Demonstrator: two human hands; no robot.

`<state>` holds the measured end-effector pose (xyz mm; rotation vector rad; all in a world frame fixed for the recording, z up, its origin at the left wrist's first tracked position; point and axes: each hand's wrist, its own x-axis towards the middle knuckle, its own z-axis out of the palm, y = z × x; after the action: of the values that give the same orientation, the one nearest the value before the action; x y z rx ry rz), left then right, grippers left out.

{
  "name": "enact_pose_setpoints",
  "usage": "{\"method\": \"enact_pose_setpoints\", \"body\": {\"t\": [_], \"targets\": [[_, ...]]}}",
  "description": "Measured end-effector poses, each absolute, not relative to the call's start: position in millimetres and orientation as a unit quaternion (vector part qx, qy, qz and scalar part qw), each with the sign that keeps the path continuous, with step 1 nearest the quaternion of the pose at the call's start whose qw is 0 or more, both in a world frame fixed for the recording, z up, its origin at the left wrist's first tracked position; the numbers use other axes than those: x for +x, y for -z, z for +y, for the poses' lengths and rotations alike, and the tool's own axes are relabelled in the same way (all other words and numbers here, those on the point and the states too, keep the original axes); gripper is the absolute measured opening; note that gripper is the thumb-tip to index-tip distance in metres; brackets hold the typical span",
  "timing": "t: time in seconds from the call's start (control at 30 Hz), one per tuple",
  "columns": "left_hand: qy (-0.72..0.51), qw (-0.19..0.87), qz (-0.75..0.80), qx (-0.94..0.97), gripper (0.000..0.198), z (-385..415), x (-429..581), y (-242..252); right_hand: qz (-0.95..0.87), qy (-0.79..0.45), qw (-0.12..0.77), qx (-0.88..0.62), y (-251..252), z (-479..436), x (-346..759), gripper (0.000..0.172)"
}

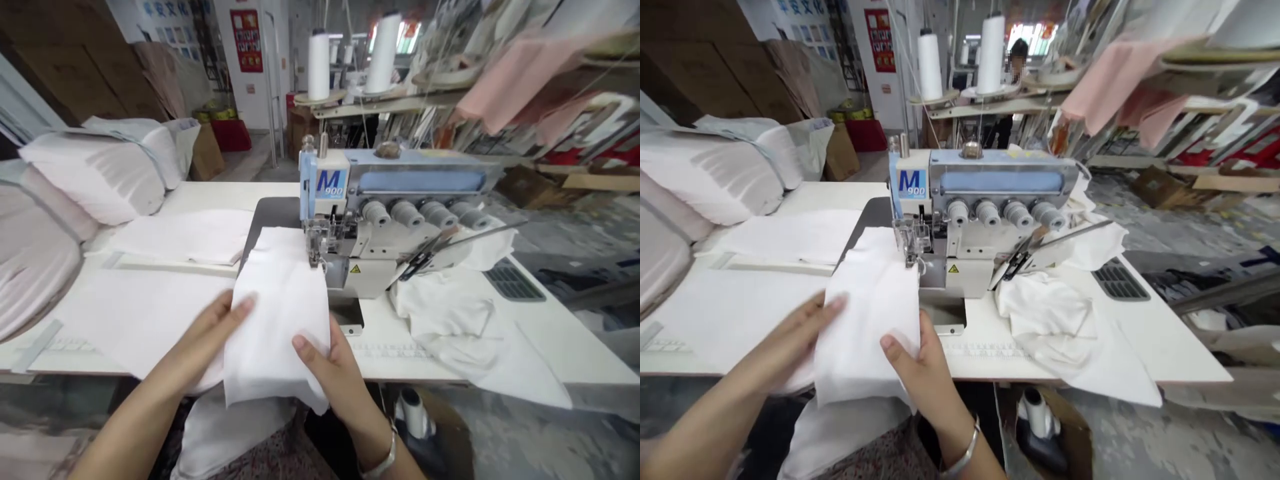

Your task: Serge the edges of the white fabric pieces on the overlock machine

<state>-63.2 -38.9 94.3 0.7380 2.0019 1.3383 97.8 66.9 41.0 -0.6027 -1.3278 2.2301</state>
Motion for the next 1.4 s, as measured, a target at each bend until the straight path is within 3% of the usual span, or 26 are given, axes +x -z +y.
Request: {"method": "enact_pose_setpoints", "body": {"t": [0.03, 0.1, 0.2, 0.3, 0.73, 0.9, 1.0, 1.13, 1.4], "targets": [[-0.510, 0.421, 0.709, 0.244, 0.037, -47, -60, -92, -0.477, -0.812, 0.248, -0.226, -38, 66, 96, 0.039], [-0.531, 0.536, 0.629, 0.188, 0.043, -56, -56, -91, -0.468, -0.809, 0.261, -0.239, -35, 64, 96, 0.033], [-0.572, 0.554, 0.587, 0.147, 0.044, -61, -57, -93, -0.469, -0.815, 0.245, -0.236, -37, 57, 108, 0.028], [-0.549, 0.576, 0.584, 0.158, 0.043, -65, -56, -90, -0.466, -0.832, 0.197, -0.226, -43, 46, 126, 0.042], [-0.469, 0.562, 0.642, 0.227, 0.042, -89, -45, -91, -0.458, -0.825, 0.190, -0.272, -38, 36, 143, 0.030], [-0.409, 0.570, 0.664, 0.258, 0.038, -111, -31, -83, -0.396, -0.859, 0.144, -0.292, -31, 29, 154, 0.040], [-0.421, 0.544, 0.678, 0.260, 0.040, -116, -26, -79, -0.364, -0.853, 0.090, -0.363, -17, 19, 157, 0.031], [-0.439, 0.491, 0.699, 0.279, 0.036, -120, -23, -74, -0.334, -0.851, 0.104, -0.392, -7, 10, 155, 0.025], [-0.441, 0.468, 0.720, 0.261, 0.029, -126, -18, -71, -0.373, -0.858, 0.064, -0.347, -4, -14, 158, 0.035]]}}
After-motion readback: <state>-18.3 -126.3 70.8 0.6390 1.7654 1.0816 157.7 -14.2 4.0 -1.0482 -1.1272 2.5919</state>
